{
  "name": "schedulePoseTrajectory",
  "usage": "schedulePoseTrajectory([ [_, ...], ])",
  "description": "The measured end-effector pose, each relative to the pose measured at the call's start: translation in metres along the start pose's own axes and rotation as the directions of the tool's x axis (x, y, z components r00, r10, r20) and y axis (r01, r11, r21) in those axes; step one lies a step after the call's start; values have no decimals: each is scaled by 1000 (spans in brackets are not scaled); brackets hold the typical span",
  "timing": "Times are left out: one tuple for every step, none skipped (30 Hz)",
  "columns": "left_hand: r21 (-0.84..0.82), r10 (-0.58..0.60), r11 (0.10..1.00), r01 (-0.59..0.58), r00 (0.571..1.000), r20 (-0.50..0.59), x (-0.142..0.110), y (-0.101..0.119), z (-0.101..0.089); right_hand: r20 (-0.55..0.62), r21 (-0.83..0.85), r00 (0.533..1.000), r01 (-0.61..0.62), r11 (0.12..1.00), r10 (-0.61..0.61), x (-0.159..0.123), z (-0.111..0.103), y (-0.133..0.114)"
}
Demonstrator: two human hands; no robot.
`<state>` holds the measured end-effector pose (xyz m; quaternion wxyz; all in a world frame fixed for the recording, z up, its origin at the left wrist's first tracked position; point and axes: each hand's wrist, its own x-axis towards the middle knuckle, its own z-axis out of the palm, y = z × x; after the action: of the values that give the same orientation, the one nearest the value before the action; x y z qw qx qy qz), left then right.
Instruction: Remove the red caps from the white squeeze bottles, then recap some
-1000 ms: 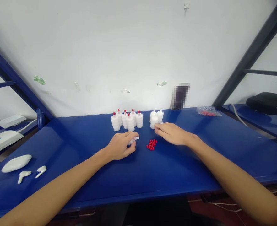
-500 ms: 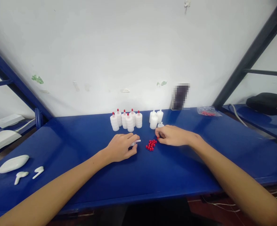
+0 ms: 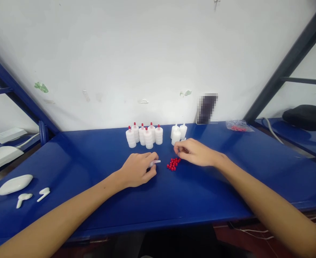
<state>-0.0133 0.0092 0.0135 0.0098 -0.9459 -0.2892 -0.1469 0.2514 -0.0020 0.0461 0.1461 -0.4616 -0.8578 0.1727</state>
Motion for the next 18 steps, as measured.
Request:
schedulePoseTrajectory([
  [-43, -16, 999, 15, 1000, -20, 0, 1, 1, -16, 16, 999, 33, 999, -33, 1, 3, -6],
  [-82, -25, 996, 23, 999, -34, 0, 2, 2, -24, 34, 997, 69, 997, -68, 2, 7, -12],
  [-115, -29, 993, 23, 999, -43, 0, 4, 3, -29, 46, 994, 104, 994, -102, 2, 12, -19],
  [-148, -27, 989, 20, 998, -50, 1, 5, 4, -39, 55, 990, 138, 989, -136, 3, 16, -25],
  [-183, -27, 983, 17, 998, -50, 1, 6, 6, -55, 62, 985, 170, 984, -166, 4, 20, -29],
  [-217, -31, 976, 19, 998, -50, 1, 6, 6, -73, 71, 979, 194, 978, -189, 4, 23, -33],
  [-249, -41, 968, 27, 998, -54, 1, 6, 7, -101, 74, 974, 209, 975, -201, 4, 25, -34],
  [-276, -57, 960, 38, 996, -64, 1, 5, 8, -144, 70, 970, 209, 975, -198, 3, 25, -32],
  [-300, -76, 953, 50, 994, -76, 1, 4, 8, -206, 56, 962, 193, 980, -178, 3, 23, -29],
  [-324, -89, 944, 55, 992, -92, 1, 3, 8, -285, 31, 948, 158, 987, -142, 2, 20, -23],
  [-348, -93, 936, 48, 989, -112, 1, 1, 8, -379, -1, 921, 103, 995, -96, 2, 16, -16],
  [-374, -87, 927, 30, 987, -136, 0, -1, 8, -475, -35, 879, 31, 999, -44, 1, 11, -7],
  [-400, -74, 917, 5, 984, -159, 0, -2, 8, -549, -65, 836, -58, 996, 13, 1, 6, 2],
  [-423, -62, 906, -23, 981, -185, 0, -4, 8, -586, -87, 807, -154, 984, 74, 1, 1, 11],
  [-443, -51, 895, -48, 977, -208, 0, -5, 8, -601, -108, 788, -245, 963, 133, 1, -3, 19],
  [-459, -45, 886, -65, 974, -223, 0, -7, 9, -599, -122, 777, -327, 937, 194, 1, -6, 25],
  [-477, -44, 876, -72, 973, -229, 0, -8, 9, -588, -132, 770, -391, 911, 246, 2, -7, 31],
  [-497, -47, 865, -73, 973, -224, -1, -9, 10, -572, -141, 767, -441, 886, 290, 3, -8, 35],
])
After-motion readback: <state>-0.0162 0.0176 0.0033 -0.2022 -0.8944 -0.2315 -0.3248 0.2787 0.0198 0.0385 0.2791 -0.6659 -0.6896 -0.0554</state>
